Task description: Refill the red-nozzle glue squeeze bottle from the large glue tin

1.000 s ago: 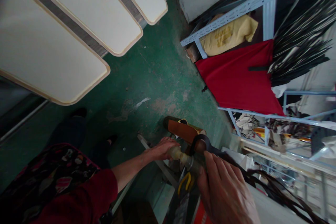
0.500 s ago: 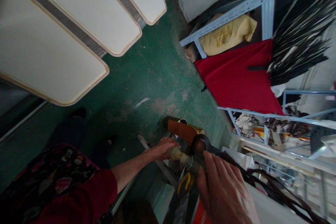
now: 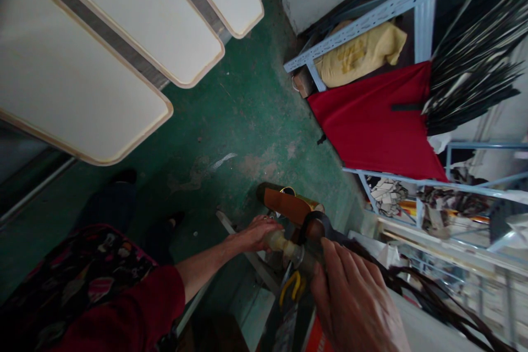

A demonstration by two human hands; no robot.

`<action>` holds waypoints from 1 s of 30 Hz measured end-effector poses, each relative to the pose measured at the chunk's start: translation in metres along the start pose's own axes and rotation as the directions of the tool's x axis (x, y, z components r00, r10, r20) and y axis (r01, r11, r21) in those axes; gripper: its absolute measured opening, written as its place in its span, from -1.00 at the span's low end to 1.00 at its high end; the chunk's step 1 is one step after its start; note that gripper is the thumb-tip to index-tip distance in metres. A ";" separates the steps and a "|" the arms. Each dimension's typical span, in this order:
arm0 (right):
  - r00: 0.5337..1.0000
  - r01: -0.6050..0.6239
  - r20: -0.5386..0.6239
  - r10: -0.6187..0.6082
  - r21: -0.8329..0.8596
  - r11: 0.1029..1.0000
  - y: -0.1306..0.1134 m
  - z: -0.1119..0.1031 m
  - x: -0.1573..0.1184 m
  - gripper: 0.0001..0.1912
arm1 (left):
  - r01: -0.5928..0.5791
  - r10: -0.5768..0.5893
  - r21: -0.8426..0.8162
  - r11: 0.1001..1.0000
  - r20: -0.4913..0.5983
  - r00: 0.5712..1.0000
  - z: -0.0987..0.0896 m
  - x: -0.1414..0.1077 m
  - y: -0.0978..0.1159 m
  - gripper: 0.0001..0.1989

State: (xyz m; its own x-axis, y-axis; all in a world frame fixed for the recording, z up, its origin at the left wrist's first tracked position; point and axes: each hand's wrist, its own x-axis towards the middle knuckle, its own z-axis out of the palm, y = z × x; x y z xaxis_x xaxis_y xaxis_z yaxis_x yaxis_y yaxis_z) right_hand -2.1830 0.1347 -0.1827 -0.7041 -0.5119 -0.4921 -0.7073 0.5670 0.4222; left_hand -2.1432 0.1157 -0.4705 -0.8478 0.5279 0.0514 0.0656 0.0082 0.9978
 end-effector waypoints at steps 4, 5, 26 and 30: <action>1.000 0.004 0.009 -0.004 0.000 1.000 0.002 -0.001 -0.001 -0.65 | -0.029 0.029 0.010 1.000 -0.039 0.999 0.003 0.001 -0.003 -0.43; 1.000 0.001 0.009 -0.001 -0.002 1.000 0.002 -0.001 -0.001 -0.65 | -0.036 0.036 0.009 0.999 -0.050 0.998 0.004 0.001 -0.004 -0.43; 0.999 0.038 -0.033 -0.040 -0.049 0.998 -0.003 -0.002 0.004 -0.64 | -0.025 0.025 -0.010 1.000 -0.046 0.999 0.006 0.001 -0.007 -0.43; 0.992 0.092 -0.081 -0.100 -0.093 0.991 -0.007 -0.007 0.007 -0.65 | -0.014 0.014 -0.015 1.000 -0.046 0.999 0.005 0.002 -0.005 -0.47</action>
State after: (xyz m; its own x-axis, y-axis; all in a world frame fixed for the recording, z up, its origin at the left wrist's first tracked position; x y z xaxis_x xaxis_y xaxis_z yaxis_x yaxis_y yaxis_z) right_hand -2.1840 0.1223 -0.1835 -0.6329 -0.6165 -0.4683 -0.7718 0.4548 0.4444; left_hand -2.1424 0.1212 -0.4753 -0.8703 0.4880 0.0669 0.0698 -0.0123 0.9975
